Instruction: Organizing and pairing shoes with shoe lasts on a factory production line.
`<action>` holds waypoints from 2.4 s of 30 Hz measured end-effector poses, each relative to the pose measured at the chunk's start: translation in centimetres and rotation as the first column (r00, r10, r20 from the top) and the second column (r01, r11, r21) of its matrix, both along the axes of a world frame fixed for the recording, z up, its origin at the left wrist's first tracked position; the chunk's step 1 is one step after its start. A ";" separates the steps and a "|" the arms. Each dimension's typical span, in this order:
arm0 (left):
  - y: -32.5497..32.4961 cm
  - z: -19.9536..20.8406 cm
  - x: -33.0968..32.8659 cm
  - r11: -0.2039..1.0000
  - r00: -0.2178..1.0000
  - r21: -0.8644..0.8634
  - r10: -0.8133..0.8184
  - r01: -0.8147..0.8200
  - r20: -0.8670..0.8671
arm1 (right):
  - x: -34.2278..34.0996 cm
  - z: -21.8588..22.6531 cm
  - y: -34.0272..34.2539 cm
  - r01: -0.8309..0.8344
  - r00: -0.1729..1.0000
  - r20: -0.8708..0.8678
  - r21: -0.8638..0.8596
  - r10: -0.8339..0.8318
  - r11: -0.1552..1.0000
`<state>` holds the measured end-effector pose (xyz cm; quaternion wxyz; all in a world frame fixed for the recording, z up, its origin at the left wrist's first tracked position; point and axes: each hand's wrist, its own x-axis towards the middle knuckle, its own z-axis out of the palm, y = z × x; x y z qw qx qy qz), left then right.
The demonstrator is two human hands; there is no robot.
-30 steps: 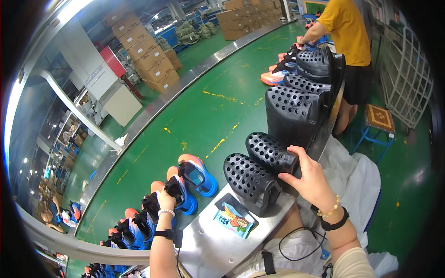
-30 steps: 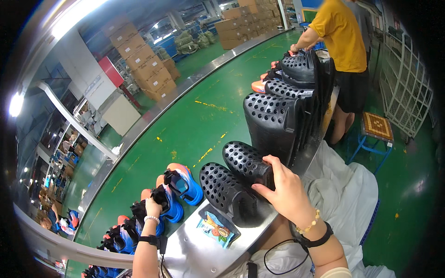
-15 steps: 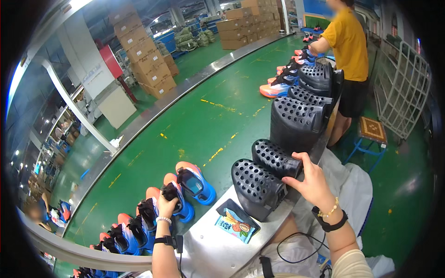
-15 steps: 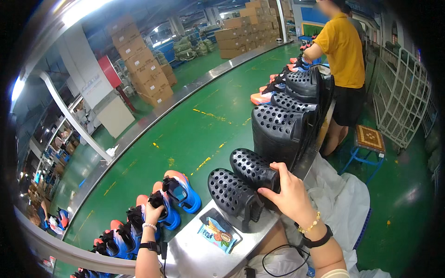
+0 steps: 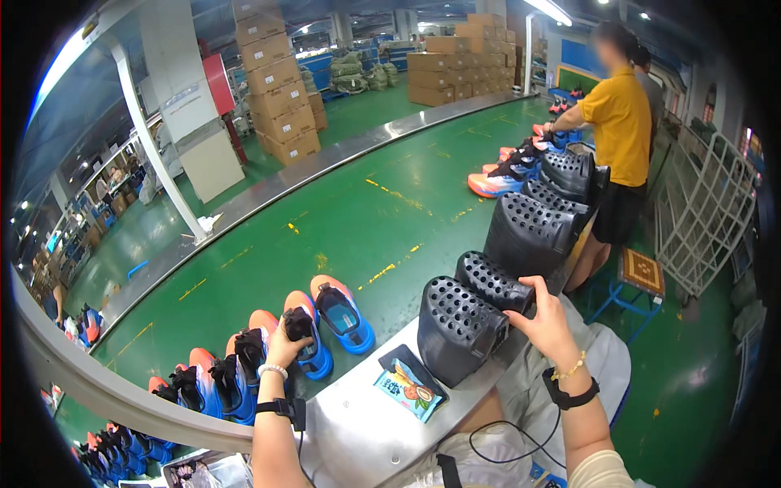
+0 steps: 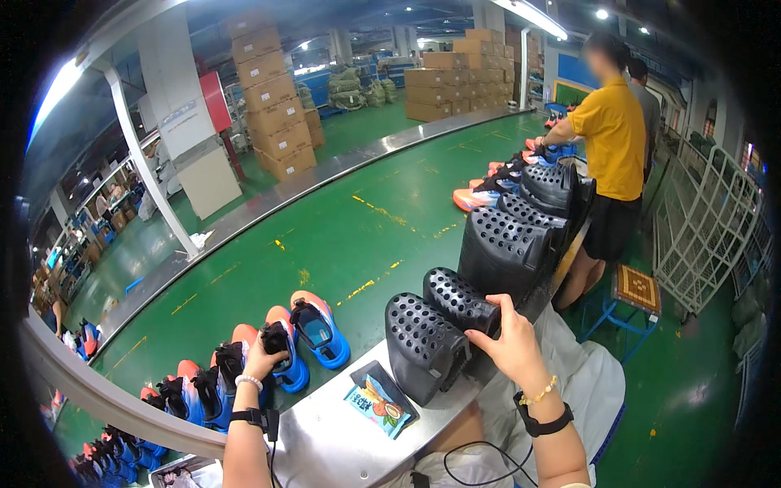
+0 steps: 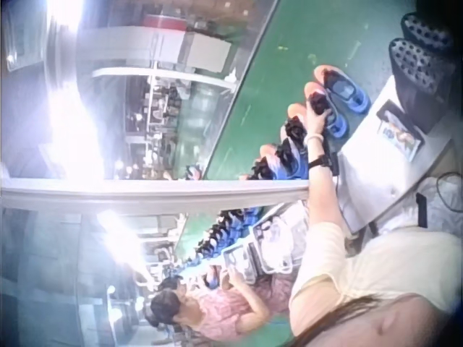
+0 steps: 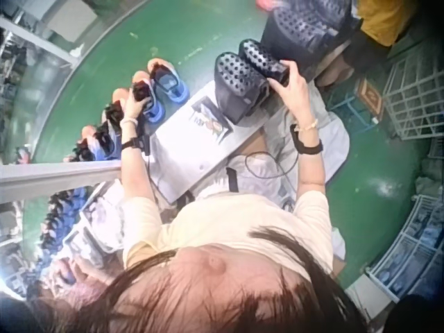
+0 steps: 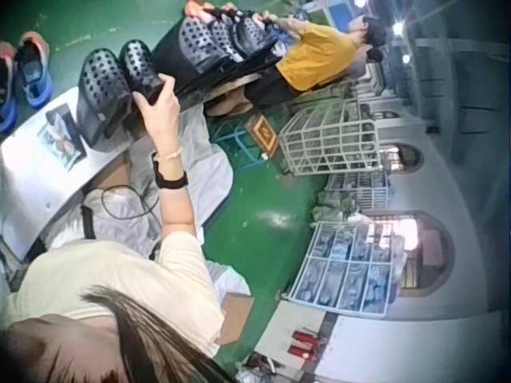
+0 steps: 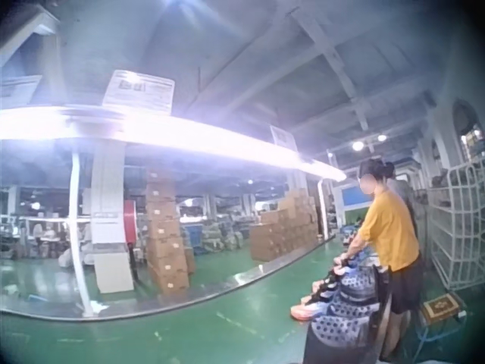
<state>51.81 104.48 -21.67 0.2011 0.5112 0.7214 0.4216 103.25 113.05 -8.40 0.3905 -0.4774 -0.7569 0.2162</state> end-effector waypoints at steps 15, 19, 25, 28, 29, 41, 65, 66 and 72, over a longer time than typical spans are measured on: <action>-3.4 4.3 11.3 0.836 0.923 0.393 0.366 -0.383 0.120 | -11.8 9.6 -7.6 -0.249 0.968 0.018 0.171 0.249 0.953; -1.9 -0.3 13.7 0.886 0.910 0.345 0.382 -0.311 -0.159 | -23.3 6.1 -5.3 -0.308 0.800 0.532 -0.033 0.277 0.951; -3.0 -1.2 13.8 0.947 0.970 0.211 0.237 -0.244 0.058 | -32.9 -2.4 0.3 -0.448 0.700 0.632 0.027 0.332 0.894; -3.4 -1.7 13.1 0.943 0.963 0.199 0.251 -0.266 0.099 | -35.5 -5.7 -0.5 -0.409 0.676 0.713 0.151 0.187 0.900; -3.2 -1.8 13.1 0.942 0.959 0.190 0.259 -0.277 0.115 | -35.9 -6.4 -0.6 -0.380 0.669 0.724 0.136 0.170 0.915; -1.9 -2.8 13.7 0.896 0.943 0.299 0.332 -0.327 0.037 | -39.9 -12.2 2.8 -0.108 0.861 0.499 -0.001 0.095 0.994; -1.8 6.9 11.5 0.709 0.785 0.544 0.022 -0.449 0.619 | -30.2 -6.0 -3.0 -0.393 0.879 -0.264 0.070 0.397 0.917; -3.1 12.1 12.5 0.674 0.731 0.602 -0.135 -0.427 0.669 | -26.8 -4.8 -4.3 -0.530 0.805 -0.395 -0.140 0.443 0.836; -6.3 24.1 9.0 0.327 0.656 0.874 -0.577 -0.360 0.486 | -19.2 -9.9 -16.9 -0.877 0.477 -0.558 -0.255 0.679 0.406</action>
